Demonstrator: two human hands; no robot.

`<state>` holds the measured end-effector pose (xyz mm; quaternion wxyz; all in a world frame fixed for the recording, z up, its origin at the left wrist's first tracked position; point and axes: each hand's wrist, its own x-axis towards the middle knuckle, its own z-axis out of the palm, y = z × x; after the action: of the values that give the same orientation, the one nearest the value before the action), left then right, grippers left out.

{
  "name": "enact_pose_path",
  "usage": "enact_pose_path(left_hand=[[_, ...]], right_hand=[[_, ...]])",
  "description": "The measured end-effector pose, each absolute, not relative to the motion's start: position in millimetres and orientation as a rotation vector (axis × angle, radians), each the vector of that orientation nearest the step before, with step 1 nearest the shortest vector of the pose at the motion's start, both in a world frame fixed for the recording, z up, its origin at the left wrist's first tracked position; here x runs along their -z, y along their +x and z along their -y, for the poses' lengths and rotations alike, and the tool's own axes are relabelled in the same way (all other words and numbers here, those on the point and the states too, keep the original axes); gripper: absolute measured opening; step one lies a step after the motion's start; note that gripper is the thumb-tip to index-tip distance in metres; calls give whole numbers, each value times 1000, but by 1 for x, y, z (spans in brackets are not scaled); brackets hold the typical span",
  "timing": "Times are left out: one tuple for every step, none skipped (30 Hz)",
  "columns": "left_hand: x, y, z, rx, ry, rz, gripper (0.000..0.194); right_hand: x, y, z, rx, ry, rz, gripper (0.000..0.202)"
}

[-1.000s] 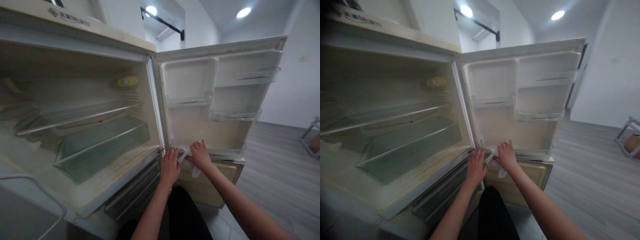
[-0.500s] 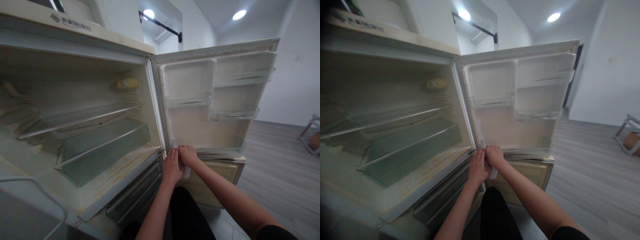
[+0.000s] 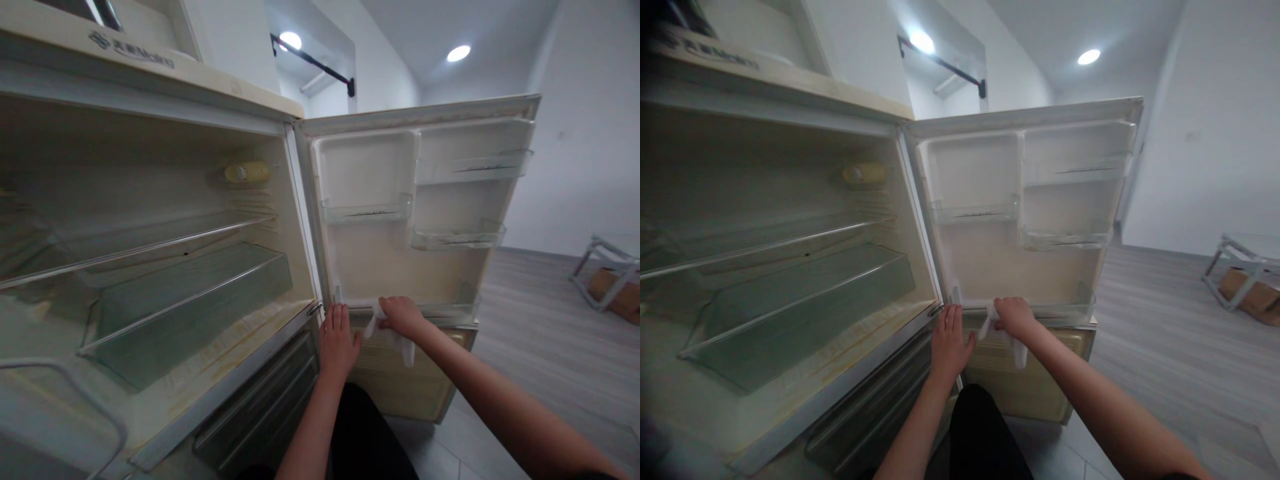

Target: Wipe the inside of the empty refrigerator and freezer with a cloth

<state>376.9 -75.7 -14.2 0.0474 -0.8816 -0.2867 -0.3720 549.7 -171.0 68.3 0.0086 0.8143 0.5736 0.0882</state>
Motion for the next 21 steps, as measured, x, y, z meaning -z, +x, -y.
enact_pose_path(left_hand=[[14,378,76,1130,-2685,878,69],[13,379,77,1129,-2681,885,68],[12,380,77,1126,-2681,893,68],[11,381,78,1120,-2686,902,68],[10,382,79,1116,-2693,908,68],[9,382,80,1112,-2700,912,68],[8,383,81,1109,-2708,913,68],[7,384,82,1107,-2716,910,67],[6,384,82,1106,-2722,910,67],[6,385,82,1104,-2726,910,67],[5,386,83,1101,-2729,910,67],[5,387,82,1099,-2728,909,67],[6,387,82,1100,-2722,906,66],[6,388,82,1104,-2714,901,66],[7,388,81,1112,-2705,895,66],[8,388,81,1120,-2695,892,66],[8,387,81,1127,-2686,891,65],[9,386,80,1132,-2678,890,65],[9,385,80,1135,-2671,890,64],[9,384,79,1135,-2665,888,63],[9,382,79,1135,-2659,889,62]], right_hand=[[-68,561,180,-282,2555,-1760,41],[-67,574,190,-294,2566,-1731,40],[-67,586,200,-306,2575,-1704,38],[-67,599,210,-318,2580,-1685,37],[-67,612,220,-328,2581,-1670,36],[-67,626,231,-337,2586,-1653,36],[-67,640,241,-348,2598,-1625,36],[-67,655,250,-362,2618,-1586,35],[-67,669,259,-371,2637,-1549,34],[-66,682,266,-379,2652,-1525,32],[-64,694,272,-388,2662,-1523,29],[-62,704,276,-400,2663,-1547,27],[-60,712,279,-414,2659,-1590,24],[-57,718,281,-429,2653,-1643,22],[-54,723,283,-450,2650,-1696,20],[-50,726,285,-474,2653,-1742,18],[-46,728,287,-497,2653,-1792,18],[-42,729,291,-526,2651,-1848,18],[-36,729,296,-569,2651,-1909,19],[-30,728,302,-629,2650,-1972,20],[-22,726,309,-702,2648,-2034,21]])
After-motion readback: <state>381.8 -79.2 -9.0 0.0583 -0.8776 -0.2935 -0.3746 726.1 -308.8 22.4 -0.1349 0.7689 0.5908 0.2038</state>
